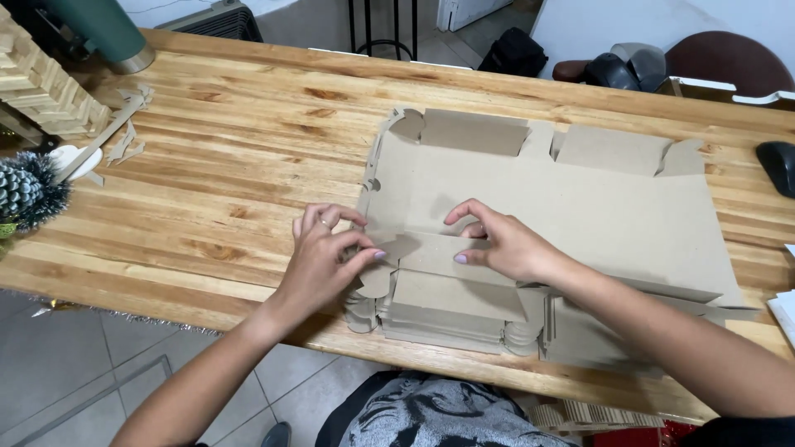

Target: The person assembles flat-packed cardboard boxes by folding the side flaps, interlocking the tabs, and securing the structure. They repeat this process for multiple boxes, stacking the finished ones on the left side of the table.

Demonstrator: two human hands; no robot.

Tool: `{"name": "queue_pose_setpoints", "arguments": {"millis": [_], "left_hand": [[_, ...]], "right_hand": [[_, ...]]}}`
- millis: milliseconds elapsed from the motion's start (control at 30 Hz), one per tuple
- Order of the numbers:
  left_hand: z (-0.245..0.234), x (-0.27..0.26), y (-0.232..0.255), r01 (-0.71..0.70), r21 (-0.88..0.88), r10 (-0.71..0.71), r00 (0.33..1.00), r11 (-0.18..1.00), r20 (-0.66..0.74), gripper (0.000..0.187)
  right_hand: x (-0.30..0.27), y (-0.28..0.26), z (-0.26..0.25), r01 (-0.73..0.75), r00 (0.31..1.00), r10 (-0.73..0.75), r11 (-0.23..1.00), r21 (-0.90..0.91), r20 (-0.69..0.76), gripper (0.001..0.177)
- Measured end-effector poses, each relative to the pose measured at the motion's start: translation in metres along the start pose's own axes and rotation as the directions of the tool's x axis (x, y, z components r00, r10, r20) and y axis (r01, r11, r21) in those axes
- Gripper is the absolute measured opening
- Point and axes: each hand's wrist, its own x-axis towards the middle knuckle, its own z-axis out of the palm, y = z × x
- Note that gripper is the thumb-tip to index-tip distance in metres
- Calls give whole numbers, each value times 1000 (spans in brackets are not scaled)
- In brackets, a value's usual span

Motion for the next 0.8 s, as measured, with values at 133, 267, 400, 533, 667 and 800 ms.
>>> {"name": "queue_pose_setpoints", "arguments": {"millis": [133,267,400,533,667,800], "left_hand": [[-8,22,27,-146,44,147,989,988,-3,12],[0,31,32,-218,113,228,969,969,-91,16],[7,24,33,-156,176,181,974,972,-139,14],[-1,21,39,-135,178,168,968,975,-188,12],[0,18,42,-187,172,208,971,967,-116,10],[-2,23,39,-198,127,199,980,972,5,9]], "right_hand": [[1,-10,11,50,999,-50,984,171,-2,29],[-11,-20,1,60,997,-47,971,232,-59,55],[-17,-12,6,63,997,-58,993,98,-52,53],[-25,-22,3,84,994,-76,991,106,-74,48],[-22,-15,5,83,991,-68,989,125,-119,46],[-18,-18,3,133,981,-108,980,151,-164,29]]}}
